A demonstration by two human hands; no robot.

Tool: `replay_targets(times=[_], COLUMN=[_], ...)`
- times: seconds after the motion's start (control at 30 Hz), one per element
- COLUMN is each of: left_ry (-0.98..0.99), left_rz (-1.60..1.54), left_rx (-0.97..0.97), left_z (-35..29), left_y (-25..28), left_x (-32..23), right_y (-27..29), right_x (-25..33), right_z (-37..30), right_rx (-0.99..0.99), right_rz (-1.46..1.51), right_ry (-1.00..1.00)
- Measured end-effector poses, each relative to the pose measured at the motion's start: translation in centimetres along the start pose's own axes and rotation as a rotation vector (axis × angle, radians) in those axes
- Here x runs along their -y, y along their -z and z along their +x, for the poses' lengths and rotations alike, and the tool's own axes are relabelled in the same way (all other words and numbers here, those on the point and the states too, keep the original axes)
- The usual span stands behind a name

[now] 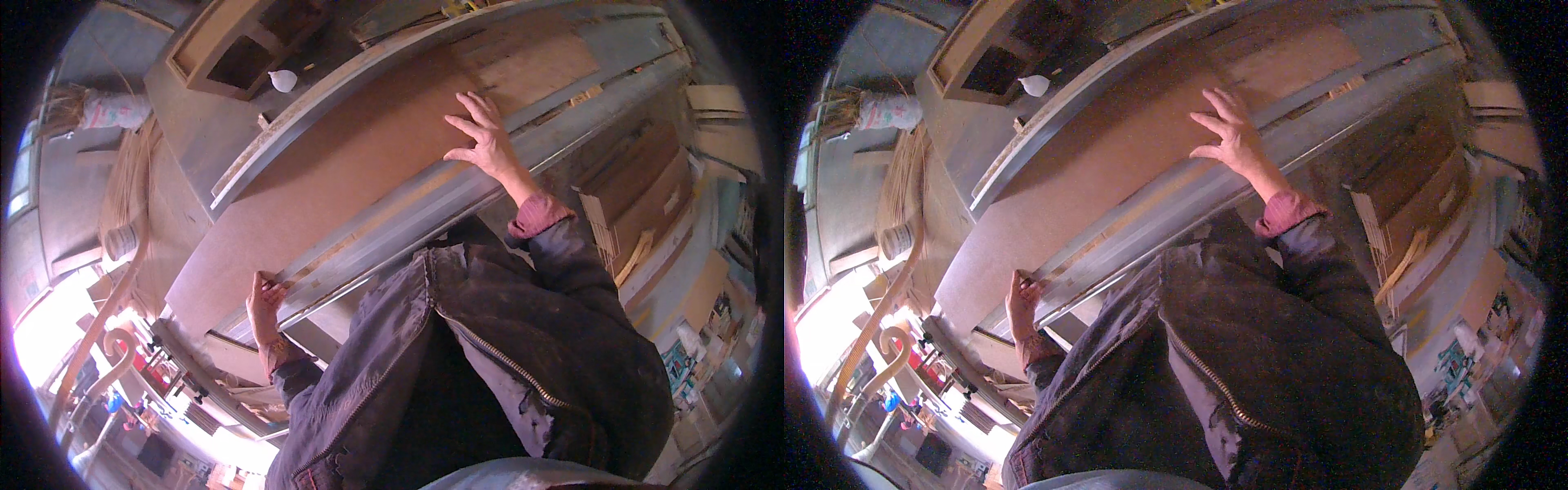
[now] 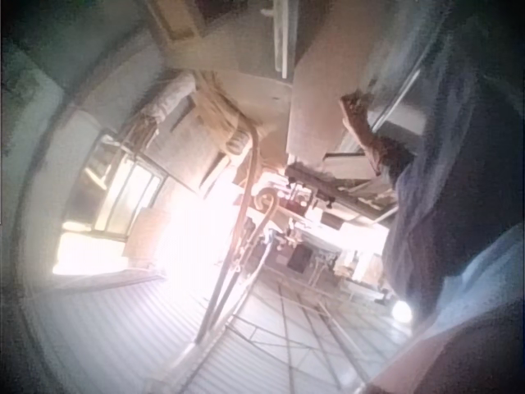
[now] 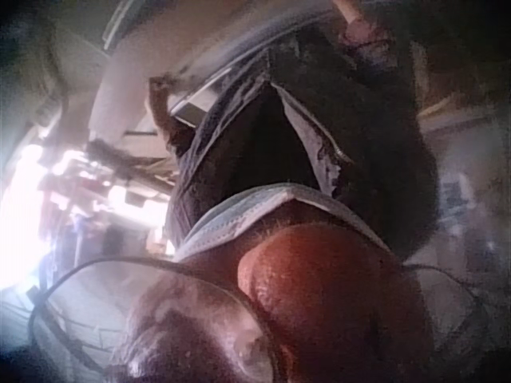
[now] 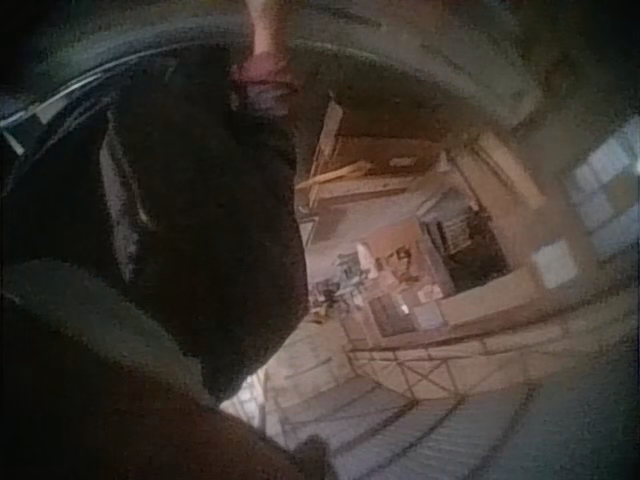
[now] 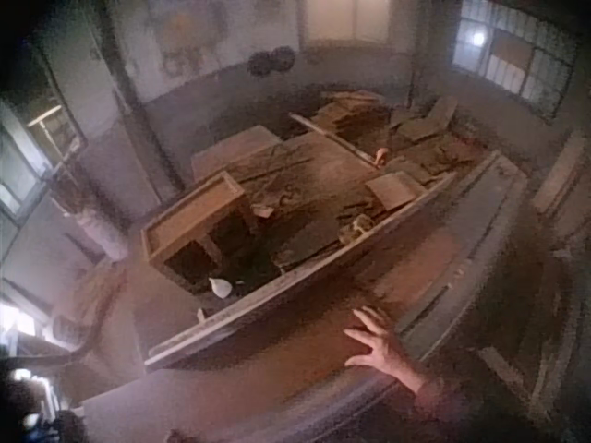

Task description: The person assembles wooden parts by selecting pieces, applying glue, and joining them. They use a hammer to tap a small piece into place and align larger boards on a workbench.

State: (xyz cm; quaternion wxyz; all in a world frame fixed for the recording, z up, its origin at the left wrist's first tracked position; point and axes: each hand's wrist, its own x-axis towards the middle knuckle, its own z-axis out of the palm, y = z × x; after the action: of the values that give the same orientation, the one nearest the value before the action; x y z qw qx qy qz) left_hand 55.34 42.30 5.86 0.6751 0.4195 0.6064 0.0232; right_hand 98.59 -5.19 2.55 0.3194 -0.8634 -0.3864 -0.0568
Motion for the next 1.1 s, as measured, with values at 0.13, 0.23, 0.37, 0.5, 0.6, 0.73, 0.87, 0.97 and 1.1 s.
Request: replay_targets(times=[0.13, 0.23, 0.37, 0.5, 0.6, 0.73, 0.87, 0.97, 1.1], left_ry=[-0.221, -0.119, -0.240, -0.136, -0.188, -0.507, -0.606, -0.520, -0.525], left_rz=[0.254, 0.354, 0.401, 0.403, 0.395, 0.563, 0.616, 1.048, 1.396], left_rx=[0.105, -0.122, -0.080, -0.315, -0.504, -0.911, -1.142, -1.109, -1.045], left_z=[-1.4, -1.5, -0.2, 0.6, 0.7, 2.0, 4.5, 4.8, 3.6], left_y=[-0.5, -0.5, -0.6, -1.6, -1.8, 1.3, 9.3, 16.6, 23.8], left_x=[-0.1, 0.1, 1.0, 1.5, 2.1, 2.5, 3.4, 4.0, 4.8], right_y=[0.0, -0.3, -1.4, -2.3, -2.5, -2.3, -1.9, -1.6, -1.3], right_x=[0.0, 0.3, 0.3, -1.2, -2.6, -3.1, -2.8, -2.6, -2.9], right_z=[0.0, 0.3, 0.7, 0.9, 0.5, 0.3, 0.4, 0.6, 0.4], right_rx=[0.008, 0.017, 0.073, 0.071, 0.036, 0.098, 0.145, 0.165, 0.250], right_rz=[0.010, 0.059, 0.062, 0.010, 0.025, -0.097, -0.147, -0.106, -0.150], right_ry=[-0.023, -0.017, -0.013, 0.118, 0.195, 0.175, 0.178, 0.180, 0.100])
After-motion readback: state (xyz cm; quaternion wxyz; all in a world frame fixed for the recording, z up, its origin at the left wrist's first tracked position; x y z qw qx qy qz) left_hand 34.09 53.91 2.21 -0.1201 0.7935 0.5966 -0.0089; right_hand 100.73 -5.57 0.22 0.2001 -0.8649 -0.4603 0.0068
